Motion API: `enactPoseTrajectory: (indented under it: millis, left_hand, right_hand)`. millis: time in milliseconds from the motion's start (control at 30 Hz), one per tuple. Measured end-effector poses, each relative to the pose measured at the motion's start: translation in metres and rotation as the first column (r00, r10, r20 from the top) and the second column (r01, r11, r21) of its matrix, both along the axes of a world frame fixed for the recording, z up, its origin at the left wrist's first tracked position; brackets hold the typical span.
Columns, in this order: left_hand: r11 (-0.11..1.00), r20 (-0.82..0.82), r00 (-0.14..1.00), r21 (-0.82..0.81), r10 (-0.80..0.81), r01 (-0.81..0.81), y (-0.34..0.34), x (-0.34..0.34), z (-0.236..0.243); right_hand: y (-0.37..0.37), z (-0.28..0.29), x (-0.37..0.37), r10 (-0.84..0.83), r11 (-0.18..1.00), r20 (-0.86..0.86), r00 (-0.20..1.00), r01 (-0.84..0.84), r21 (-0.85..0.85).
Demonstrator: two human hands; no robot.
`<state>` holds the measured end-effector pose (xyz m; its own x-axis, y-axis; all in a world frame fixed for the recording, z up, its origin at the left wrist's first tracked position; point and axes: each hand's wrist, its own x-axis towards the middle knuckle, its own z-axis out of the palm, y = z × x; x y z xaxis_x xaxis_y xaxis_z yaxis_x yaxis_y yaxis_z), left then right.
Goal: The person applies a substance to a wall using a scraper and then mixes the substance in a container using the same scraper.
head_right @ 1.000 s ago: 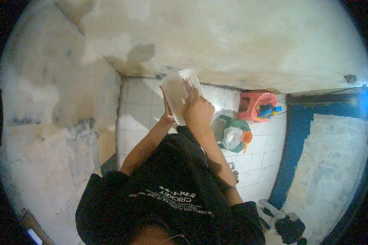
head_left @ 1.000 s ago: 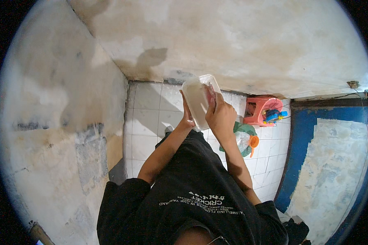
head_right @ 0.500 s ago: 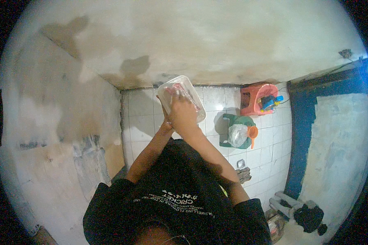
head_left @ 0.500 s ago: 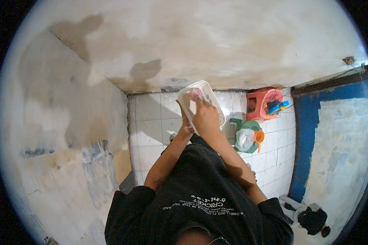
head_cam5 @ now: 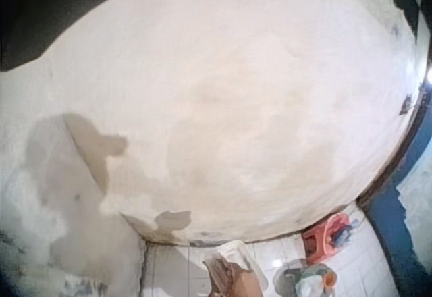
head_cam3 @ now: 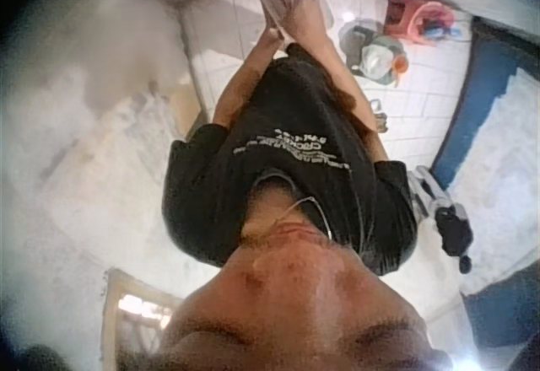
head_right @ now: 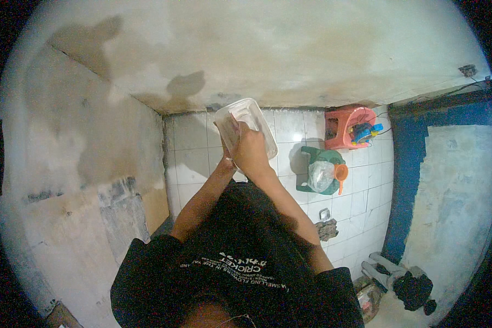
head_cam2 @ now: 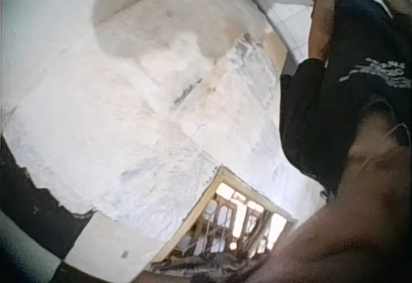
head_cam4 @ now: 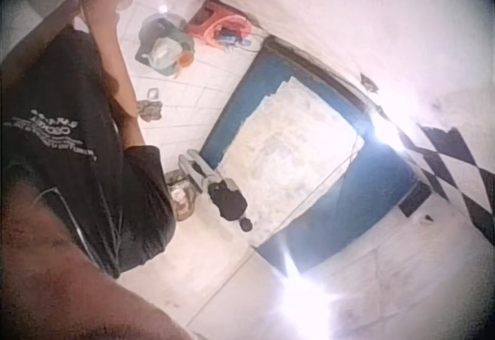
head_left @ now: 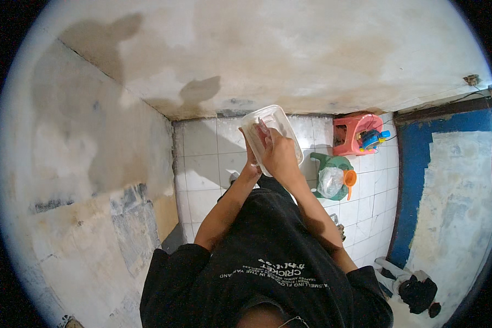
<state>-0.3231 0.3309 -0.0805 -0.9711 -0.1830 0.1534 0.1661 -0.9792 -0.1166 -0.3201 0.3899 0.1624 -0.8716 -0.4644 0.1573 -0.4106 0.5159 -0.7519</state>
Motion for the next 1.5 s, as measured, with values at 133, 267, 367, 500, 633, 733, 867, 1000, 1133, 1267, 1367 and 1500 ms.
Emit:
enactPoseTrajectory:
  millis: [133,267,367,500,633,733,867,1000,1133,1267,1367,1500]
  left_hand:
    - [0.987,0.183,0.974,-0.059,-0.135,0.148,0.017,0.004,0.086]
    - [0.985,0.064,0.984,-0.036,-0.166,0.169,0.006,0.002,0.102]
    - [0.935,0.443,0.867,-0.347,0.228,-0.069,0.012,0.002,0.056]
    - [0.955,0.42,0.884,-0.282,0.208,-0.091,0.01,0.0,0.04]
    - [0.965,0.389,0.907,-0.255,0.159,-0.059,-0.002,0.001,0.039]
    - [0.964,0.377,0.915,-0.264,0.143,-0.042,-0.007,0.001,0.041]
    - [0.963,0.366,0.924,-0.271,0.111,-0.008,-0.013,0.003,0.044]
    - [0.965,0.35,0.933,-0.263,0.08,0.016,-0.011,0.001,0.05]
    - [0.966,0.341,0.935,-0.259,0.098,-0.007,-0.017,0.005,0.056]
    - [0.977,0.316,0.943,-0.21,0.103,-0.037,-0.009,0.004,0.058]
    - [0.988,0.25,0.964,-0.142,0.091,-0.057,-0.007,0.0,0.058]
    - [0.995,0.073,0.993,0.013,-0.095,0.095,0.008,0.002,0.093]
  right_hand:
    - [0.038,-0.015,-0.017,-0.134,0.99,-0.017,0.991,0.135,0.047]
    - [0.046,-0.008,-0.024,-0.087,0.96,-0.185,0.979,0.132,0.247]
    - [0.034,-0.02,-0.009,-0.036,0.957,-0.262,0.964,0.109,0.27]
    - [0.022,-0.043,0.018,0.06,0.935,-0.284,0.957,0.046,0.352]
    - [0.016,-0.039,0.02,0.05,0.956,-0.294,0.955,0.04,0.292]
    - [0.016,-0.026,0.011,-0.008,0.962,-0.397,0.918,0.116,0.249]
    - [0.008,-0.039,0.019,0.097,0.924,-0.387,0.917,0.061,0.378]
    - [0.009,-0.036,0.026,0.124,0.921,-0.397,0.909,0.044,0.387]
    - [0.013,-0.026,0.012,0.014,0.944,-0.394,0.919,0.118,0.309]
    - [0.017,-0.024,0.005,0.004,0.955,-0.202,0.979,0.056,0.29]
    - [0.016,-0.019,-0.006,-0.012,0.968,-0.166,0.986,0.053,0.245]
    - [0.037,-0.021,-0.02,-0.103,0.973,-0.014,0.995,0.103,0.205]
